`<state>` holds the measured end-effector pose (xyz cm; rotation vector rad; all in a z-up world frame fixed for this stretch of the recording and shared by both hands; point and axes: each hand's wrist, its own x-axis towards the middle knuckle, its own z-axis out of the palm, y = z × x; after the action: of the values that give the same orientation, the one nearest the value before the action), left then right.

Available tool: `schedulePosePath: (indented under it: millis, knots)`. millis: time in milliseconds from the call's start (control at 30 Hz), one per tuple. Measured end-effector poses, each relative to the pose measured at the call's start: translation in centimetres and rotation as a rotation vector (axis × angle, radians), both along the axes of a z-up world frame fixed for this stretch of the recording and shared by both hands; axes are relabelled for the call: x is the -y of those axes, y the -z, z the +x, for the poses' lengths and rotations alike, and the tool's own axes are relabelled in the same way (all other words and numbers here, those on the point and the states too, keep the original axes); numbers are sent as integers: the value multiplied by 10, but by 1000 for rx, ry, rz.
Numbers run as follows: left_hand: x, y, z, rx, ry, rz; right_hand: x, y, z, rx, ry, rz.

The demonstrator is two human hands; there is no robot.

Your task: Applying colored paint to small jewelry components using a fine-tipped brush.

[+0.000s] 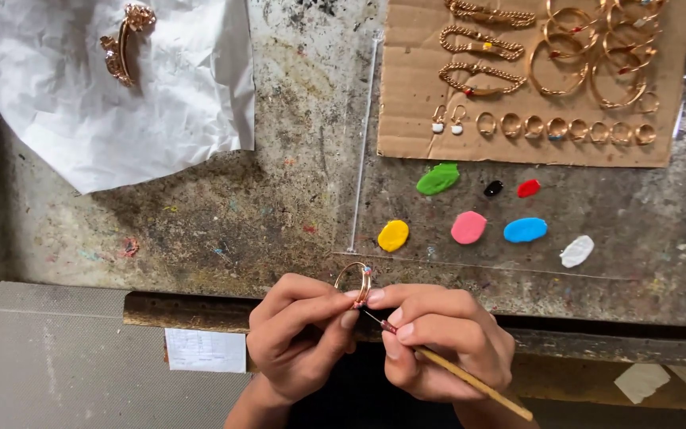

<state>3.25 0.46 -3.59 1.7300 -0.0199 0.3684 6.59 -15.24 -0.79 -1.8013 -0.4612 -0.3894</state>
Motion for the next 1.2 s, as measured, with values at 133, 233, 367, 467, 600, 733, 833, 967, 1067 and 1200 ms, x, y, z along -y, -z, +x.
schedulePosePath:
  millis: [133,233,367,467,600,733,833,967,1067,1200]
  knots:
    - [-1,3,0,10,12,22,-1,-1,1,15,34,-75]
    - [-2,4,0,14,13,37,-2,5,0,31,56,-48]
    - [-3,4,0,14,26,45,0,7,-1,39,48,-50]
    - [-3,5,0,13,32,46,0,7,0,27,19,-70]
    - [-4,5,1,29,28,46,0,10,0,61,31,-50]
    - [-4,5,1,31,29,50,-1,11,-1,57,35,-44]
    - [-5,6,1,24,35,48,-2,9,1,54,37,-51]
    - [-4,6,1,26,35,44,2,11,0,56,14,-50]
    - [-4,6,1,25,40,46,4,11,-1,36,-9,-52]
    - [-4,6,1,28,33,37,4,11,-3,25,-7,-44]
